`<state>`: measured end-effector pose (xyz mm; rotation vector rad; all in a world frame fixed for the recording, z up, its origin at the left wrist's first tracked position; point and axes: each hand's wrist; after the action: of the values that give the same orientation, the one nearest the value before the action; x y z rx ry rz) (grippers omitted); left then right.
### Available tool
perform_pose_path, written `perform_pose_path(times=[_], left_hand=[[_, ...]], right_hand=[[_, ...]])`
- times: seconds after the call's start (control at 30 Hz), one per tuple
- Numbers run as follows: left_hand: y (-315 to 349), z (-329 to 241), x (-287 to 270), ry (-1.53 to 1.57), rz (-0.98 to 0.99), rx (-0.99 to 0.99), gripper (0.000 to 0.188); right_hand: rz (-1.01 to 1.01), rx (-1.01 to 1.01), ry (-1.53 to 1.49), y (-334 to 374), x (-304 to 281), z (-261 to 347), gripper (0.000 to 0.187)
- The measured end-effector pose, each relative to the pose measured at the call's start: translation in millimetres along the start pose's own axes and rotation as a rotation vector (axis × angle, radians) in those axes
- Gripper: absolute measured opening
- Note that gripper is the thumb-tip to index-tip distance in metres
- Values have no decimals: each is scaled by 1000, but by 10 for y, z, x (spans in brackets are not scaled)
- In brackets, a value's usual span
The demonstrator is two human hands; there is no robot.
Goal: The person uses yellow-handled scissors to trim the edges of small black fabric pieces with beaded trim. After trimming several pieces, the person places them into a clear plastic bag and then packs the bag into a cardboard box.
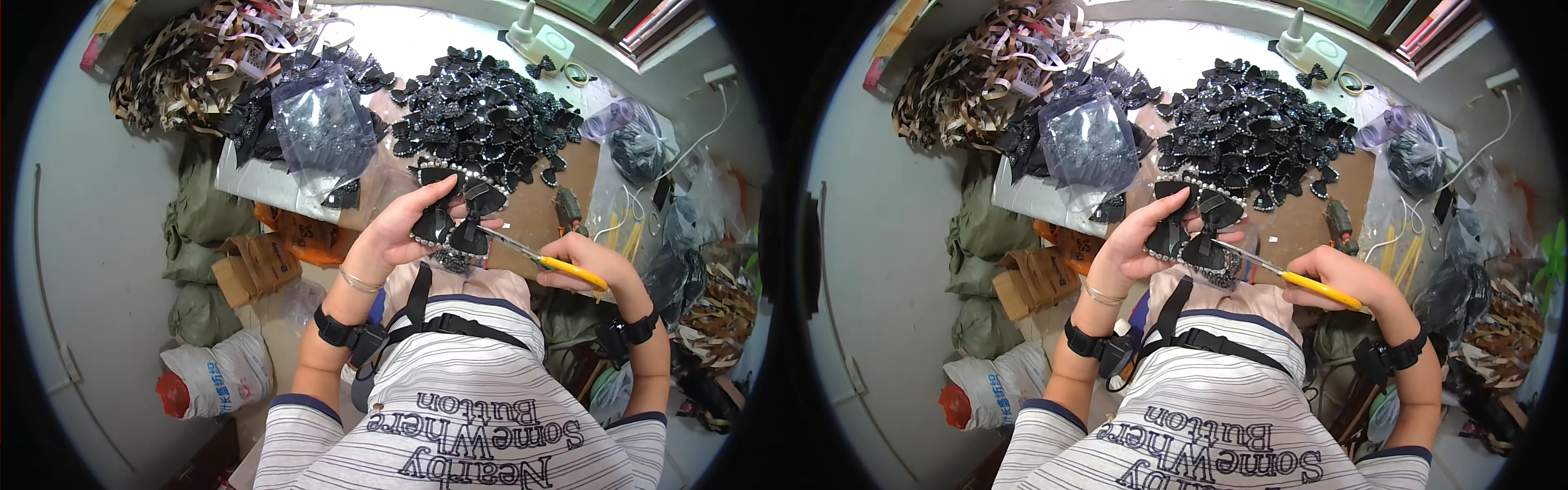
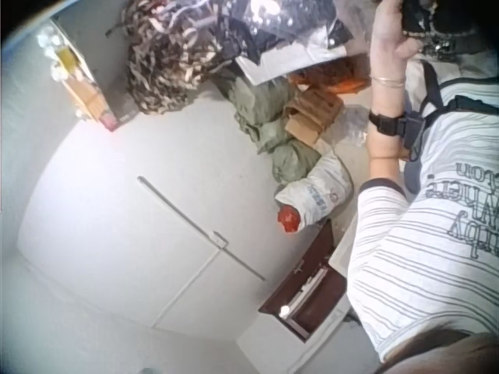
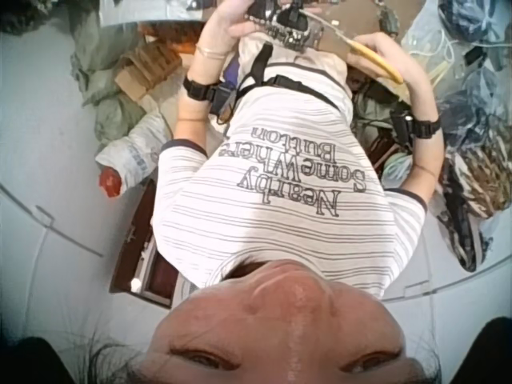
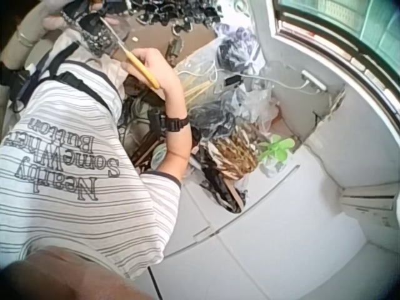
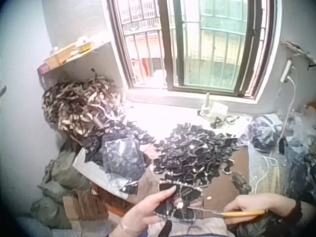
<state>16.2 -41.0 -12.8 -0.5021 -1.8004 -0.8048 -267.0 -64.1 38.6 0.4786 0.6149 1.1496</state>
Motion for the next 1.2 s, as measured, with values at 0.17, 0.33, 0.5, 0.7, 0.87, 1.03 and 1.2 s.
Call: perform_pose_path(times=[0.17,0.33,0.5,0.7,0.87,1.03,1.2], left_hand=[[0,3,-66,64,100,-2,55],[-10,20,-40,165,138,3,58],[23,67,68,1,38,40,54],[31,113,80,-176,-8,41,51],[50,185,95,-194,-41,94,52],[47,151,114,-104,-43,84,53],[17,102,5,-107,-15,84,62]], right_hand=[[-1,-41,-38,-36,-5,-62,24],[-102,-210,8,-79,49,-193,24],[26,-65,-18,-30,-10,-64,23],[71,-64,-49,-38,-15,-52,26],[73,-10,-121,-39,1,-2,26],[33,40,-244,-20,70,-23,25],[-152,-94,-7,104,60,108,21]])
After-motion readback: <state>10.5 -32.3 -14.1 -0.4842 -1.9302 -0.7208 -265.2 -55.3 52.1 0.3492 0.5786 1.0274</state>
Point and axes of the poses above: each hand's wrist, its own y-axis away from the middle knuckle, its own x-axis out of the palm, z = x × y, and after that the axes turned 2 degrees about z, right-handed
